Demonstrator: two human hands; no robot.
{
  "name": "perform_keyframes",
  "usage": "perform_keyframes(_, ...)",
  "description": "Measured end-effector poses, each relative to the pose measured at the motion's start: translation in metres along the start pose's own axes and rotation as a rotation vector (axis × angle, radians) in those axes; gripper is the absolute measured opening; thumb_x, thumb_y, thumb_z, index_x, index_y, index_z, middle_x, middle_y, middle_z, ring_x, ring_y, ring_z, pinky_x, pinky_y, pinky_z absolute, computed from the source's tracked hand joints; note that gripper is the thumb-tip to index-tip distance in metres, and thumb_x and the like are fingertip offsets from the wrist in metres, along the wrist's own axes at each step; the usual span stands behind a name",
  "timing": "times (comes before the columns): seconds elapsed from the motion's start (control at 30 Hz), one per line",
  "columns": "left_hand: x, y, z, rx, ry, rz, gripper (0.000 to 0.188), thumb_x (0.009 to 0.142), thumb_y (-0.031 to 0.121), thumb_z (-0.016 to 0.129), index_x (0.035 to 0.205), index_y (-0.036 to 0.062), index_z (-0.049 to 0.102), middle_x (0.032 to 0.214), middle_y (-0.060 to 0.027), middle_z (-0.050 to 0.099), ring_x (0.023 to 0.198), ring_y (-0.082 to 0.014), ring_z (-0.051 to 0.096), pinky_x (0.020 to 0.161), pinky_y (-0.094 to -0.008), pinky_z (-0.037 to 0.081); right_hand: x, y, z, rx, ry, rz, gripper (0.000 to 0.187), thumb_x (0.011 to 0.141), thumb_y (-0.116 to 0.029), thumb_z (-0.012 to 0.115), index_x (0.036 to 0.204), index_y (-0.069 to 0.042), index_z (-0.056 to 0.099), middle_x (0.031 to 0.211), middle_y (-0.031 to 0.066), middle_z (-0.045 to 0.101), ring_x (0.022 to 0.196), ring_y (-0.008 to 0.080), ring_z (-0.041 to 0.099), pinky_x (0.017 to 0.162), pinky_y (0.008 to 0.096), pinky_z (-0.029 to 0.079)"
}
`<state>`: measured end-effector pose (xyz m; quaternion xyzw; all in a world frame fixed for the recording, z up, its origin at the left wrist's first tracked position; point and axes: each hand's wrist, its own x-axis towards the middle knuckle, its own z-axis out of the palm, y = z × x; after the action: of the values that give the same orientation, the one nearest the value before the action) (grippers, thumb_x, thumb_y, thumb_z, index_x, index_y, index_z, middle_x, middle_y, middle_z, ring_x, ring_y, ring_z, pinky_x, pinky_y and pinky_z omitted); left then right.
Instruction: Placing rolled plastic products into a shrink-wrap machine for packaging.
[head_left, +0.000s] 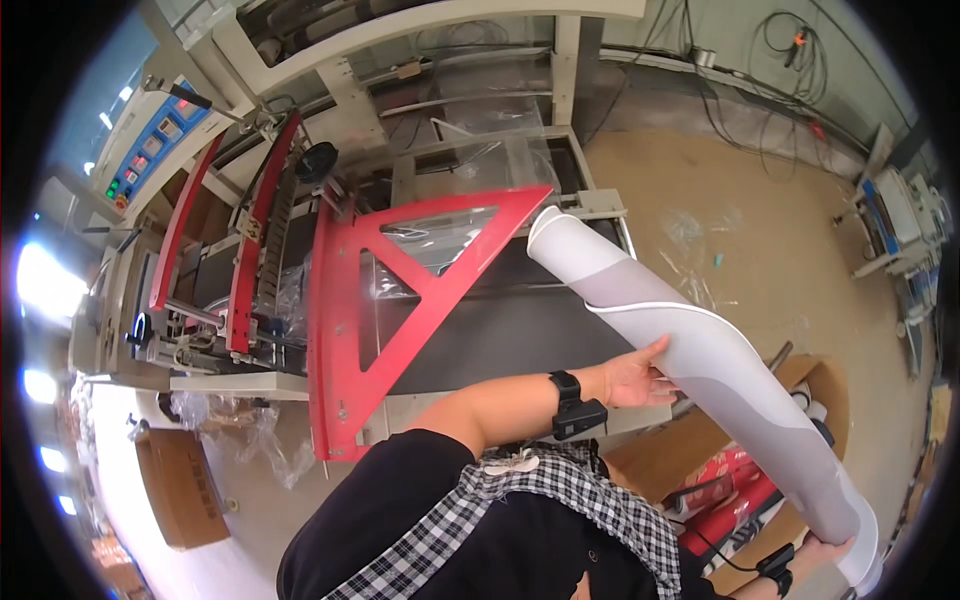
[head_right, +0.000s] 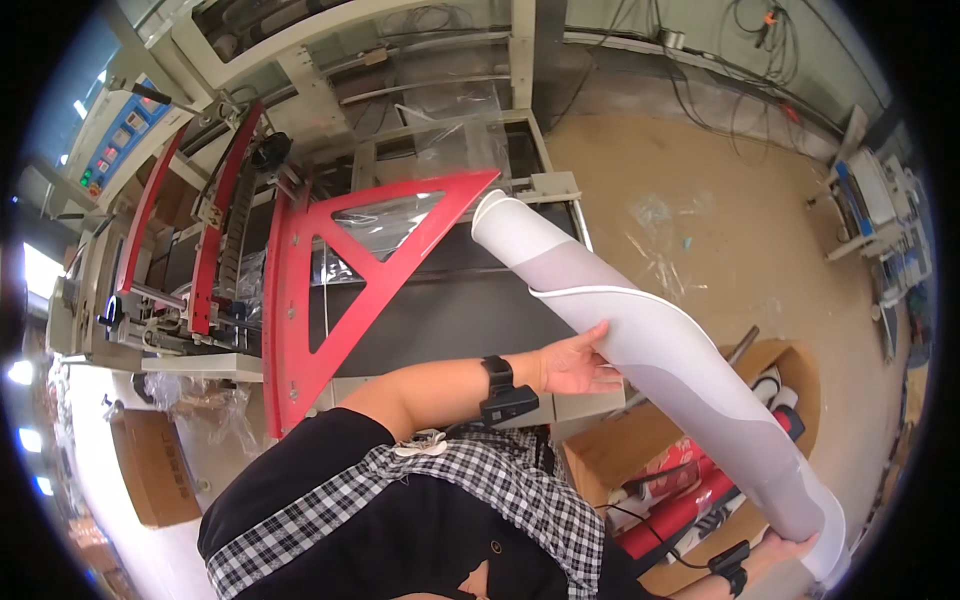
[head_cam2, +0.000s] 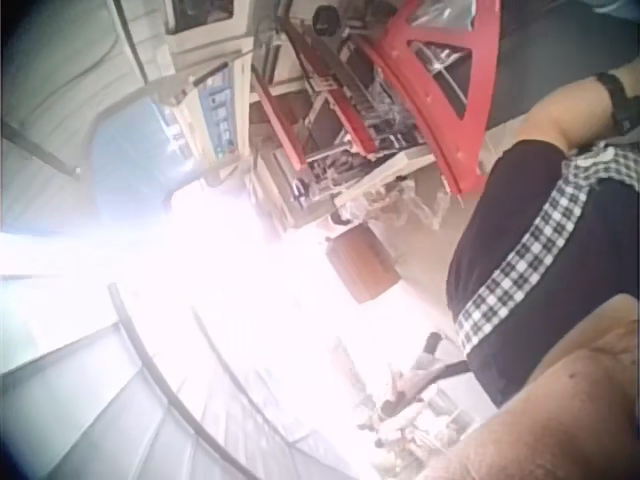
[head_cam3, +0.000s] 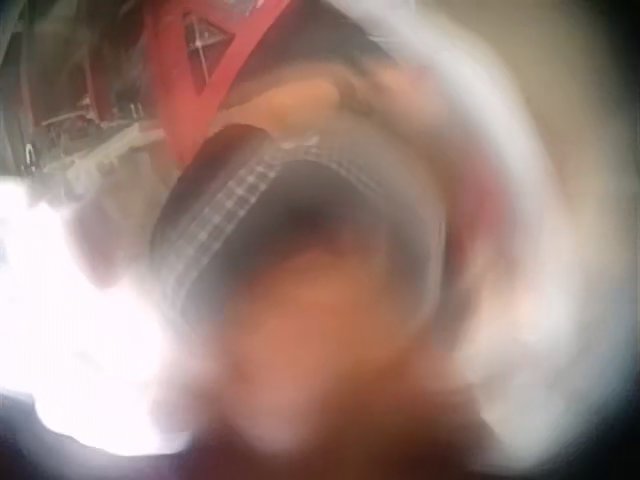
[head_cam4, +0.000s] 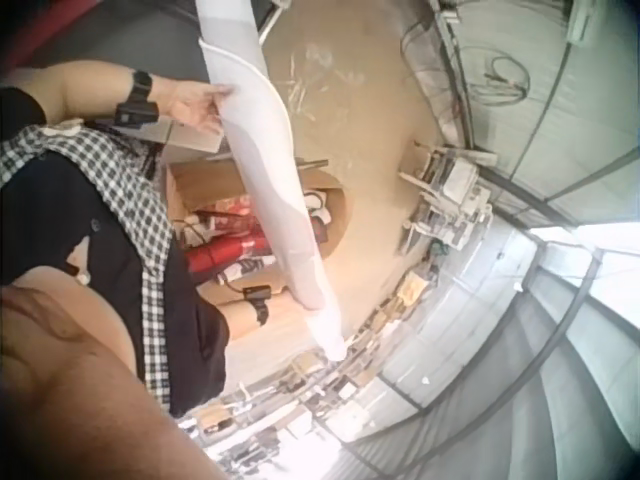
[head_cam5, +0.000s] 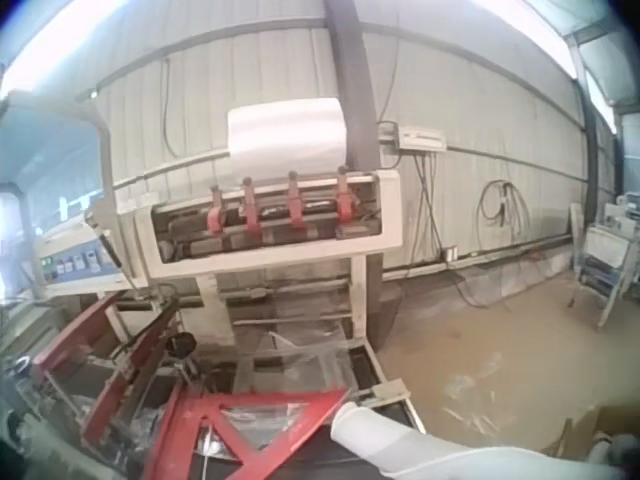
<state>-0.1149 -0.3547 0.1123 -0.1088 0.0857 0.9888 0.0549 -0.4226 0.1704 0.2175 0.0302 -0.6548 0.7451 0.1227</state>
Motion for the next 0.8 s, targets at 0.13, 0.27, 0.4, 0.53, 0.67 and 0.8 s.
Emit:
perform_keyframes(0.13,0.028,0.022,-0.007,-0.073,0.097,0.092,0.082,0.071,0.06,0.064,0.133,0.0136,0.038,0.134,-0.0039,0.041,0.125,-0.0229,0.036,0.105,-0.0455,0.027,0.055,0.026,0.124,-0.023,0.002,0.02,0.045,0.087,-0.03,0.046,0.126,-0.007,0.042,0.127,0.0171,0.045,0.109,0.0315,0.051,0.089,0.0439,0.045)
perform_keyframes(0.27,0.048,0.042,-0.014,-0.161,0.204,0.186,0.08,0.072,0.059,0.064,0.133,0.0142,0.037,0.132,-0.0032,0.042,0.124,-0.0228,0.037,0.104,-0.0448,0.028,0.073,0.039,0.236,-0.142,-0.096,0.082,0.045,0.088,-0.033,0.045,0.125,-0.008,0.043,0.124,0.0156,0.049,0.109,0.0297,0.052,0.089,0.0434,0.046)
perform_keyframes(0.4,0.051,0.06,-0.024,-0.229,0.272,0.271,0.078,0.073,0.058,0.064,0.132,0.014,0.037,0.132,-0.0048,0.042,0.124,-0.0237,0.037,0.105,-0.0451,0.028,0.185,0.133,0.258,0.107,-0.322,0.445,0.045,0.086,-0.03,0.049,0.119,0.0,0.049,0.116,0.0136,0.055,0.108,0.0297,0.052,0.092,0.0431,0.044)
perform_keyframes(0.53,0.03,0.08,-0.039,-0.279,0.363,0.395,0.082,0.074,0.057,0.064,0.134,0.0102,0.035,0.133,-0.0095,0.04,0.125,-0.0258,0.036,0.106,-0.0437,0.028,0.152,0.163,0.369,0.19,-0.236,0.666,0.044,0.087,-0.032,0.047,0.117,0.0,0.051,0.115,0.0133,0.056,0.108,0.0282,0.053,0.092,0.0433,0.044)
perform_keyframes(0.67,0.0,0.099,-0.053,-0.295,0.418,0.487,0.082,0.075,0.056,0.064,0.134,0.0076,0.034,0.132,-0.0121,0.041,0.124,-0.0269,0.038,0.106,-0.0412,0.029,0.126,0.208,0.433,0.136,-0.307,0.722,0.043,0.086,-0.034,0.049,0.115,-0.004,0.053,0.116,0.0104,0.057,0.106,0.026,0.054,0.09,0.0425,0.046)
perform_keyframes(0.8,-0.038,0.111,-0.06,-0.267,0.538,0.589,0.082,0.075,0.055,0.064,0.134,0.0061,0.034,0.128,-0.0133,0.043,0.121,-0.0272,0.041,0.105,-0.0376,0.032,0.092,0.243,0.491,0.119,-0.386,0.799,0.042,0.085,-0.035,0.05,0.115,-0.006,0.053,0.116,0.0076,0.057,0.106,0.0239,0.054,0.09,0.0399,0.045)
